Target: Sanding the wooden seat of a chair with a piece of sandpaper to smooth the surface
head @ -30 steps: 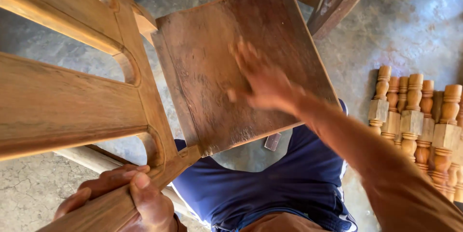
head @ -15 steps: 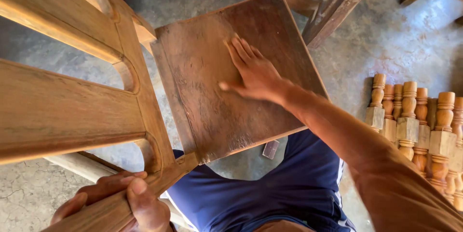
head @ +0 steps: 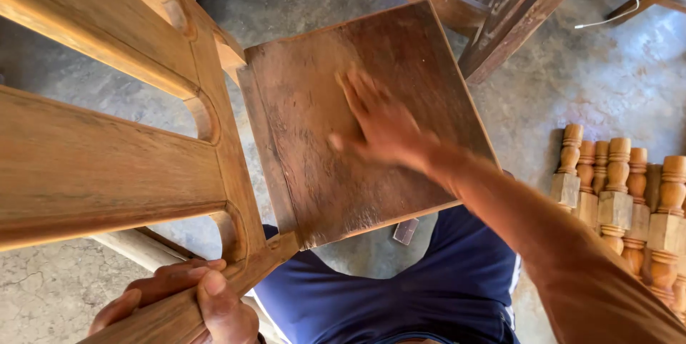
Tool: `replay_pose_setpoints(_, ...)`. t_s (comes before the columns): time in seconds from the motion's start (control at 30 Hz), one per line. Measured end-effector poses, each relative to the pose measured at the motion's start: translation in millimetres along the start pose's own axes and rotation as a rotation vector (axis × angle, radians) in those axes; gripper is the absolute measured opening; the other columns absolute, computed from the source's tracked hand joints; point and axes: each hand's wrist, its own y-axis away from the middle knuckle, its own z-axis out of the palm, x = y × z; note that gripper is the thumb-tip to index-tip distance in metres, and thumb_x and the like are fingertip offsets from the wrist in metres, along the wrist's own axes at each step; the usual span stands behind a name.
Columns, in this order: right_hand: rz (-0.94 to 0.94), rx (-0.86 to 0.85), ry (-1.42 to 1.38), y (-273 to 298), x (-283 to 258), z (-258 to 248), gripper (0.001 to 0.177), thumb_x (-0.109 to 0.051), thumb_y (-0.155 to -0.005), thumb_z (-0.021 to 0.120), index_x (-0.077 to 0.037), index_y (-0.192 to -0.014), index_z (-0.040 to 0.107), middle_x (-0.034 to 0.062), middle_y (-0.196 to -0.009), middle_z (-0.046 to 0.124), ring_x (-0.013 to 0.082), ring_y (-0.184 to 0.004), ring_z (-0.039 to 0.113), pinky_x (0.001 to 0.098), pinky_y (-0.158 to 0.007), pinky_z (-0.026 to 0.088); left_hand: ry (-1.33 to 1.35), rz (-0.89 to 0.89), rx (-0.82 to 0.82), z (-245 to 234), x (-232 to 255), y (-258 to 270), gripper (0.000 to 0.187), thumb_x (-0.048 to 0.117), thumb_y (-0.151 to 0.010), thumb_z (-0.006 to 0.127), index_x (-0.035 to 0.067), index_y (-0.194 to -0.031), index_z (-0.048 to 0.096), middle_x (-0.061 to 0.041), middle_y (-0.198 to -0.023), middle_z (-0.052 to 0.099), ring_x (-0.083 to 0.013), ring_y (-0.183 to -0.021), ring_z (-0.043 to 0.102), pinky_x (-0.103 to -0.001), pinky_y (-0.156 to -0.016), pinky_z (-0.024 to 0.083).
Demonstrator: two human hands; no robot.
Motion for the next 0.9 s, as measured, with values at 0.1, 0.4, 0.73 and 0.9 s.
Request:
replay_pose_setpoints(0.1,0.047,0.083,0.04,-51,26,16,0.09,-0.063,-0.094,0.035,0.012,-0.142,0.019,0.0322,-0.146,0.023,0.0442,-0.136,0.026,0.0447,-0.11,0.026,0.001,0.01,0.011,3,-9,2,0.028,0.012,-0.079,0.061,0.001,-0.096,0.042,-0.003,-0.074,0.06,-0.0108,-0.067,0.058,-0.019,-0.093,0.035)
replay_pose_setpoints(0.4,0.047,0.031,-0.057,23,-21,-12,0.095,-0.064,-0.088,0.039,0.011,-0.142,0.019,0.0328,-0.147,0.02,0.0453,-0.137,0.025,0.0466,-0.11,0.024,0.26,0.176,0.155,25,-20,8,0.05,0.015,-0.087,0.058,0.009,-0.123,0.022,-0.004,-0.086,0.054,-0.0121,-0.077,0.058,-0.026,-0.09,0.048)
replay_pose_setpoints(0.73,0.123,0.015,0.049,-21,2,10,0.105,-0.075,-0.088,0.028,0.013,-0.143,0.011,0.0362,-0.148,0.013,0.0472,-0.138,0.017,0.0466,-0.112,0.02,0.626,0.226,0.08,25,-59,15,0.063,0.009,-0.081,0.065,0.02,-0.13,0.028,-0.005,-0.097,0.058,-0.0099,-0.084,0.062,-0.029,-0.093,0.057)
replay_pose_setpoints(0.9,0.071,0.1,-0.058,-38,21,7,0.09,-0.063,-0.089,0.044,0.009,-0.14,0.024,0.0289,-0.148,0.023,0.0427,-0.138,0.025,0.0442,-0.11,0.026,0.323,0.239,0.156,28,-46,7,0.052,0.016,-0.087,0.056,0.012,-0.128,0.024,0.0,-0.092,0.052,-0.0076,-0.078,0.055,-0.023,-0.088,0.047)
